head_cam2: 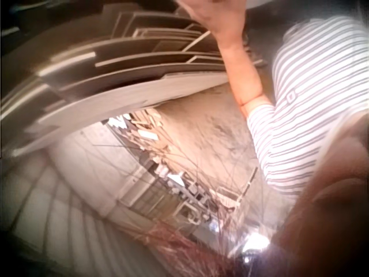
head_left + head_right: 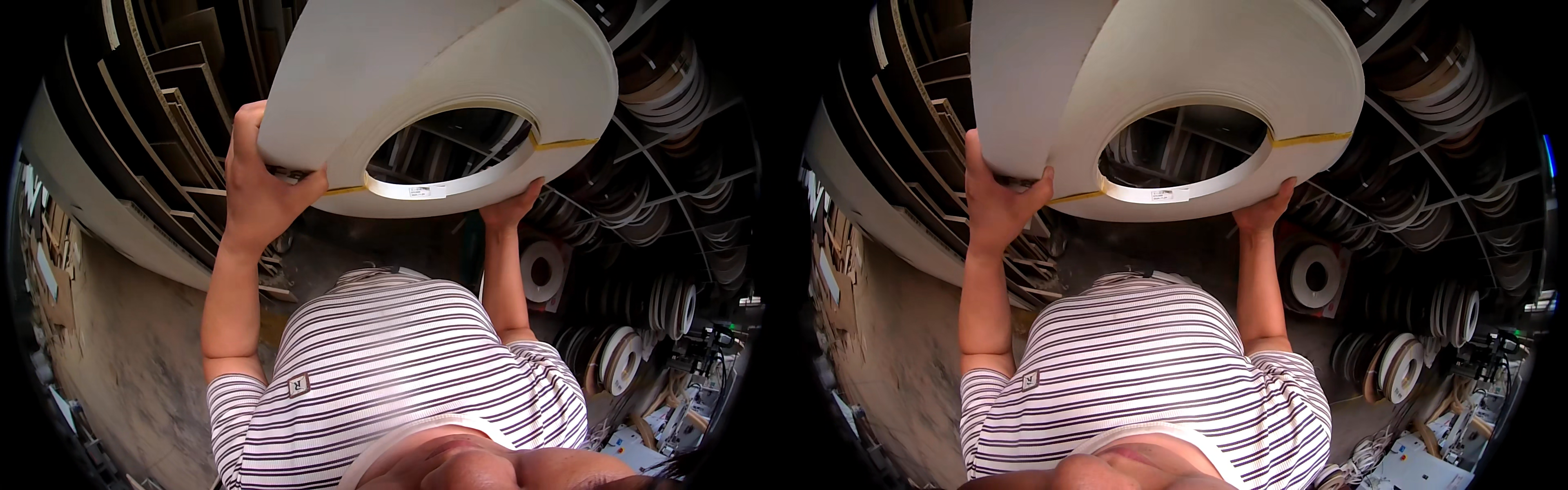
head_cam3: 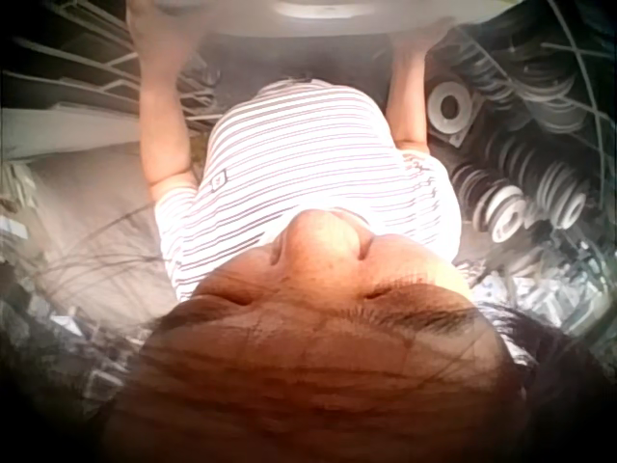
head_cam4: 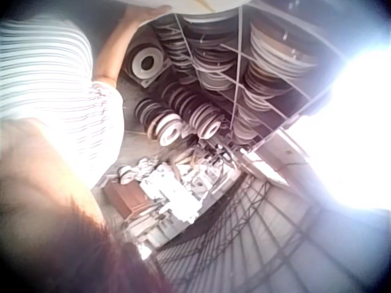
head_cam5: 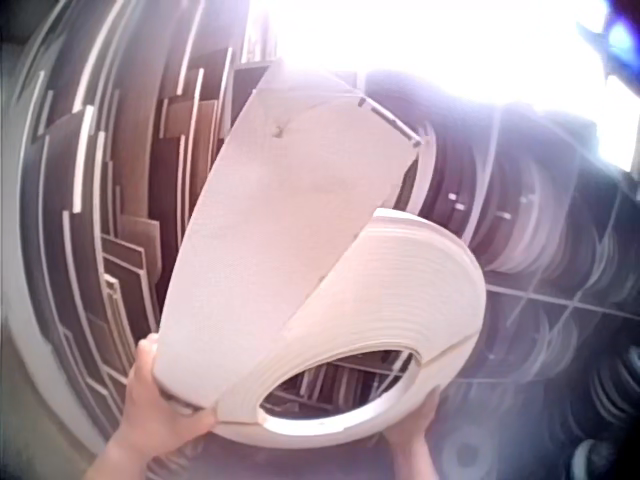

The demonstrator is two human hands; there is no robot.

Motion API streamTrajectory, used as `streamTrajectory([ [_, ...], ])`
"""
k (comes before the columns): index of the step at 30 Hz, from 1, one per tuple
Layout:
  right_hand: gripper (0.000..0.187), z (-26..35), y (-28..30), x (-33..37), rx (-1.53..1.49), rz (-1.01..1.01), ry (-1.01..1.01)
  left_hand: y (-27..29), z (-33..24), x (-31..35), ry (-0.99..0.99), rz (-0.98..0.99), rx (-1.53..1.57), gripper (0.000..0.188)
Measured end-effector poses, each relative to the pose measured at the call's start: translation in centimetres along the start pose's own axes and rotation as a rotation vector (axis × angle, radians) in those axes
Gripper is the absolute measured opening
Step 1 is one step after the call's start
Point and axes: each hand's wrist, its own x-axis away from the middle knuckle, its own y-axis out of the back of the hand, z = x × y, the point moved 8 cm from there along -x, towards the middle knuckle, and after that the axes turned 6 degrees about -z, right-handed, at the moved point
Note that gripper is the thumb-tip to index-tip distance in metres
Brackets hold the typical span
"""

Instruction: The person browses a storage rack filled with various curved and straight trim pieces. They repeatedly pick up different items, compare them to a white rectangular sample held in their left hand, and place them back on the rack. The person handles both straight and circular white trim pieces, examining their fit and appearance against the sample.

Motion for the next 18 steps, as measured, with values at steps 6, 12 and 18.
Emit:
streamTrajectory([
  [6,0.078,2.6,-2.3,0.7,0.092,0.105,-0.072,-1.8,5.0,0.0,0.389,0.099,0.156,0.059],
  [12,0.085,1.9,-15.4,4.1,-0.035,0.507,-0.531,-5.7,18.8,2.3,0.584,0.192,0.491,0.066],
  [18,0.072,-2.2,-16.3,2.2,0.094,0.469,-0.551,-11.7,28.2,8.9,0.892,0.331,0.697,0.069],
])
